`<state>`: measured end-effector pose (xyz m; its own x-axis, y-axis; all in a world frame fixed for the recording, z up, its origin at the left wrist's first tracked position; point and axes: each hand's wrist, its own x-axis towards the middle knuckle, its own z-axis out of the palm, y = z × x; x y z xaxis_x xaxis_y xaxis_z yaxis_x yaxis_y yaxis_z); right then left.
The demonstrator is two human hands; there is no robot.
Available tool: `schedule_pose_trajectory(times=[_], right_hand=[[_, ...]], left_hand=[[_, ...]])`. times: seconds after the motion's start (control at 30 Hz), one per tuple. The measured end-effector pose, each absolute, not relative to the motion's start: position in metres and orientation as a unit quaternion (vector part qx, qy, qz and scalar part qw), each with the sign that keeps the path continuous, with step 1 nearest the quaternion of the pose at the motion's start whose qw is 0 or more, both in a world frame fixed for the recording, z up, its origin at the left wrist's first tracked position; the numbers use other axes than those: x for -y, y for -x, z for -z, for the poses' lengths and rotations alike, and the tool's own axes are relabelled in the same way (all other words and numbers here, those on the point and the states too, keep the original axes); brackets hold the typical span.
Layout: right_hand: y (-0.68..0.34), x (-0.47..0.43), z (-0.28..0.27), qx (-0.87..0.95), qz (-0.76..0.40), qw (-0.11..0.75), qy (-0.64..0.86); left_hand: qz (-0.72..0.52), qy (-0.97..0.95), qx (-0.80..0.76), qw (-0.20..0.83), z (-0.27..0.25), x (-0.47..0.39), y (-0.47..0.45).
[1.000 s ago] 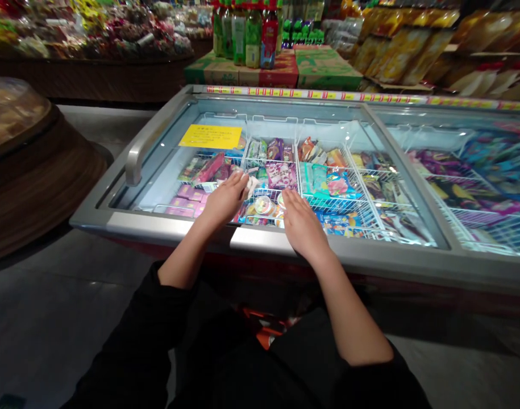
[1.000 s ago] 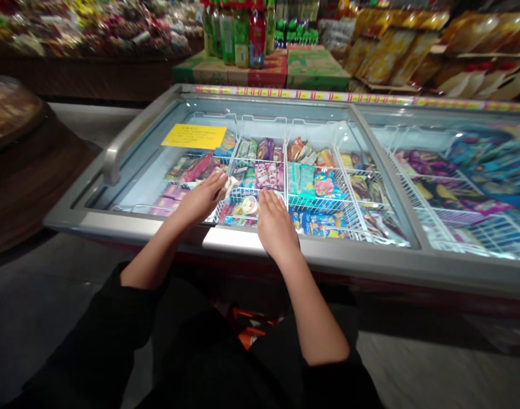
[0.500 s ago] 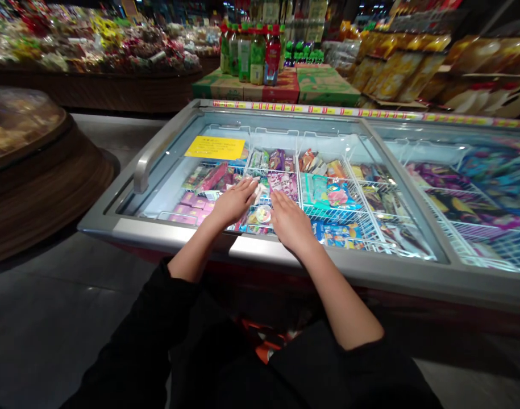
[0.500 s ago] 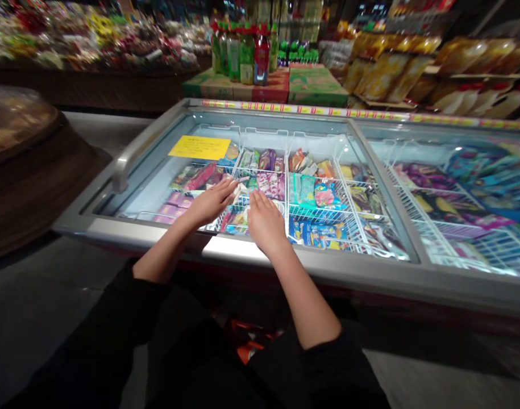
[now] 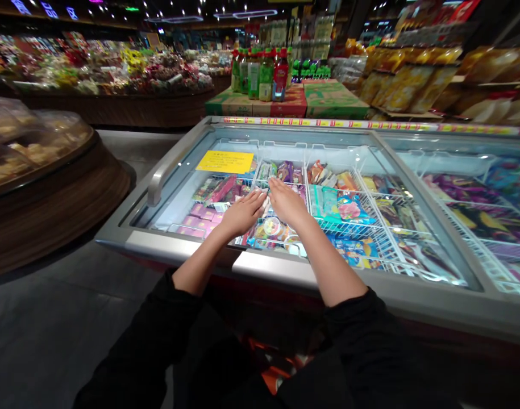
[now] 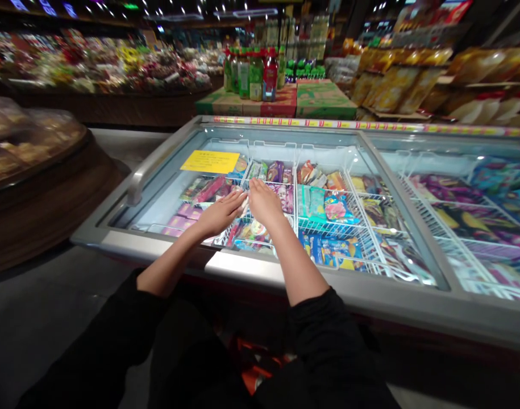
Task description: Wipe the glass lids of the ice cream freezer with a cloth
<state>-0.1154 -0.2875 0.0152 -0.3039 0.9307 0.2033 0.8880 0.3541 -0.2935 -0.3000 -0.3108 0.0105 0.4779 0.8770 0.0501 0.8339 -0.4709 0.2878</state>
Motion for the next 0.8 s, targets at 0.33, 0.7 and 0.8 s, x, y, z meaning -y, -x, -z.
schedule_pose_trajectory(times=[0.33, 0.7, 0.8], right_hand=[[0.112, 0.290, -0.009, 0.782, -0.062, 0.119, 0.609], [0.118, 0.289, -0.007, 0.774, -0.055, 0.125, 0.618], [0.115, 0.291, -0.007, 0.773, -0.056, 0.128, 0.619]], left_hand=[[-0.088, -0.807, -0.569, 0.129, -0.010, 0.321, 0.341], [-0.049, -0.829, -0.545, 0.111, -0.025, 0.258, 0.283], [-0.048, -0.820, -0.561, 0.106, -0.028, 0.244, 0.286]])
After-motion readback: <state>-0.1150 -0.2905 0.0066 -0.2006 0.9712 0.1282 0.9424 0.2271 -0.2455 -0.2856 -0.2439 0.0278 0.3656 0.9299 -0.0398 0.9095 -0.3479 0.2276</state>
